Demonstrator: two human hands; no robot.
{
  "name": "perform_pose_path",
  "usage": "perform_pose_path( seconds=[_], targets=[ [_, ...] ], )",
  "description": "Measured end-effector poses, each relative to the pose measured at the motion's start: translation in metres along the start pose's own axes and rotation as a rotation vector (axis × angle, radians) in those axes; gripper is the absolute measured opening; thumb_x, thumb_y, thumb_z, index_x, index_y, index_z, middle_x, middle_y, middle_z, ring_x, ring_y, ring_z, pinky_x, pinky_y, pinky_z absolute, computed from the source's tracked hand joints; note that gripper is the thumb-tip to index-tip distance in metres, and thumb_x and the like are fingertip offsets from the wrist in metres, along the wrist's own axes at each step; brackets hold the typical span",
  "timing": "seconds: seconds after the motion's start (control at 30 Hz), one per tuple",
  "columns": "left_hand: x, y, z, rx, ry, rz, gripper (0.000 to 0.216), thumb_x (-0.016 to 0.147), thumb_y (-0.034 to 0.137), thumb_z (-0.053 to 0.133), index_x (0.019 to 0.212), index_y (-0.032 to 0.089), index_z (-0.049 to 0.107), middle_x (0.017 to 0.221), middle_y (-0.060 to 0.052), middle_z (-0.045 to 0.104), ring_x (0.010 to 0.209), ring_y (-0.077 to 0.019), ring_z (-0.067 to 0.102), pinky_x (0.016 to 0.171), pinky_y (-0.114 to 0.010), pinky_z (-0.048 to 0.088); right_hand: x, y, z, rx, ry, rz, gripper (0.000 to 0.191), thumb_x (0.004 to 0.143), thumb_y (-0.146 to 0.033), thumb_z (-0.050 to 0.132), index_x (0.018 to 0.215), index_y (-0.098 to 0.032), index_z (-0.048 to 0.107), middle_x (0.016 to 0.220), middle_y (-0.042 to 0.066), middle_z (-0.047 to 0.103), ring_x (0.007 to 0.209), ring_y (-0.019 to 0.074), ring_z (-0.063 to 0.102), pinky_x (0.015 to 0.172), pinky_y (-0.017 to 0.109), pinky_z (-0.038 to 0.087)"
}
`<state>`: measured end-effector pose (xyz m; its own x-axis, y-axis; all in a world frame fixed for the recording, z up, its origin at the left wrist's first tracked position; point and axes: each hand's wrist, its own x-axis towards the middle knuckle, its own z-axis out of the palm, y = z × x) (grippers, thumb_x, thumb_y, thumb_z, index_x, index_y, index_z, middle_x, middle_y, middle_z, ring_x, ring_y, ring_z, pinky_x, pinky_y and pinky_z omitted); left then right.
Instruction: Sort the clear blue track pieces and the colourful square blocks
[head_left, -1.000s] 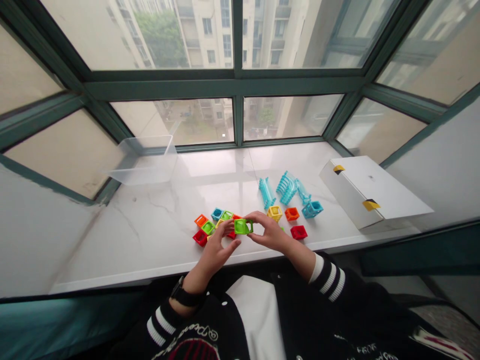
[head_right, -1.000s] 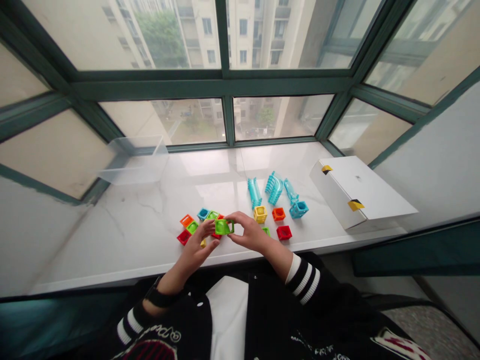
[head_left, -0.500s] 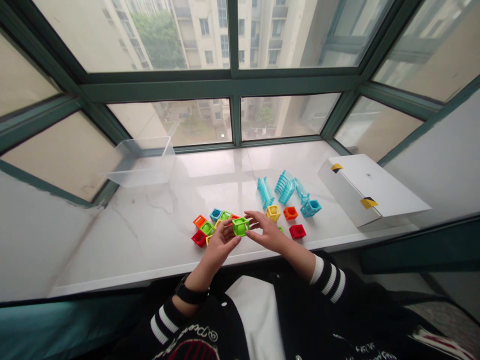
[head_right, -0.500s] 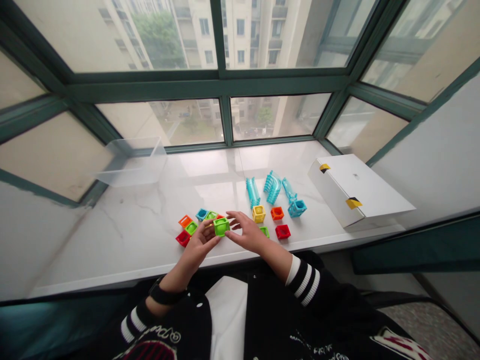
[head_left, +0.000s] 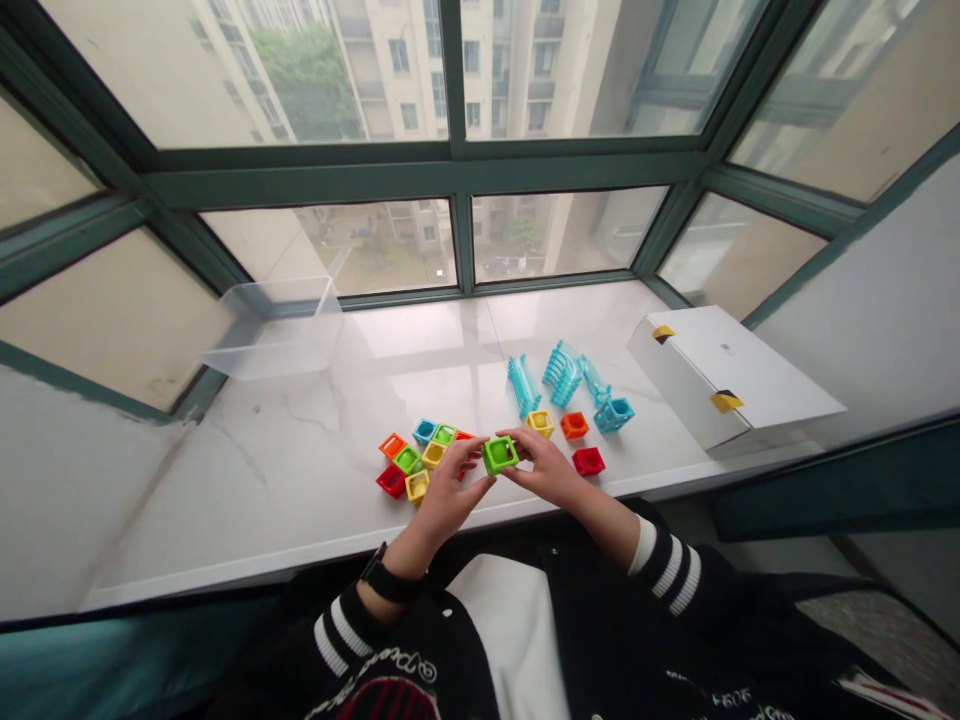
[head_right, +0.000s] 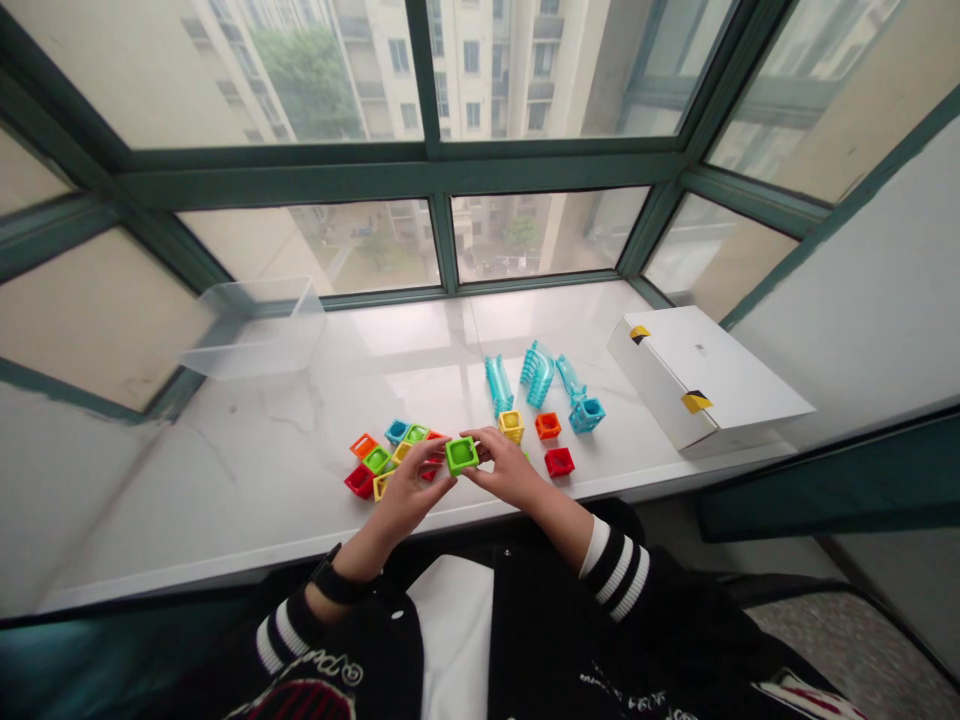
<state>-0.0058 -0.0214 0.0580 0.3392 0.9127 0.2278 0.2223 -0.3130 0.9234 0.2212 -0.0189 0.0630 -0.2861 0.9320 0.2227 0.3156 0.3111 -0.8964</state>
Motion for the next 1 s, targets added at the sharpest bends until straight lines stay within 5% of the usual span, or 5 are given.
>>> perform_pose_path(
  seconds=[0.2,0.47,0.83,1.0],
  targets=[
    [0.008,0.014,0.016,0.018,-0.02,0.132,0.052,0.091,0.024,0.075,0.14,0.03,0.059,0.133,-0.009,0.064,0.116,-0.0236,0.067,0.095,-0.042,0.061,-0.018,0.012,-0.021,0.048,0.041,0.04,0.051,0.086,-0.037,0.081,0.134,-0.027,0.067,0.13,0.01,0.066,0.117,0.0264,0.067,0.098,0.041,0.061],
    [0.011,0.009,0.028,-0.011,-0.122,0.021,0.052,0.09,0.028,0.077,0.138,0.029,0.059,0.134,-0.01,0.066,0.112,-0.0249,0.067,0.095,-0.044,0.059,-0.049,0.038,-0.066,0.292,0.186,0.248,0.075,0.08,-0.046,0.087,0.145,-0.024,0.057,0.124,0.011,0.074,0.109,0.0289,0.073,0.095,0.047,0.062],
    [0.021,-0.034,0.083,0.069,-0.246,-0.116,0.057,0.082,0.026,0.08,0.135,0.023,0.059,0.129,-0.011,0.066,0.101,-0.0247,0.067,0.078,-0.038,0.059,-0.072,0.047,-0.096,-0.146,0.283,0.252,0.057,0.079,-0.045,0.085,0.13,-0.023,0.067,0.121,0.009,0.076,0.101,0.0284,0.071,0.096,0.047,0.058],
    [0.026,-0.052,0.101,0.126,-0.231,-0.076,0.066,0.079,0.027,0.086,0.137,0.021,0.057,0.129,-0.012,0.066,0.098,-0.0238,0.065,0.089,-0.042,0.057,-0.073,0.048,-0.094,-0.273,0.249,0.223,0.053,0.081,-0.045,0.084,0.127,-0.025,0.069,0.121,0.008,0.075,0.106,0.0293,0.071,0.102,0.048,0.055]
  ],
)
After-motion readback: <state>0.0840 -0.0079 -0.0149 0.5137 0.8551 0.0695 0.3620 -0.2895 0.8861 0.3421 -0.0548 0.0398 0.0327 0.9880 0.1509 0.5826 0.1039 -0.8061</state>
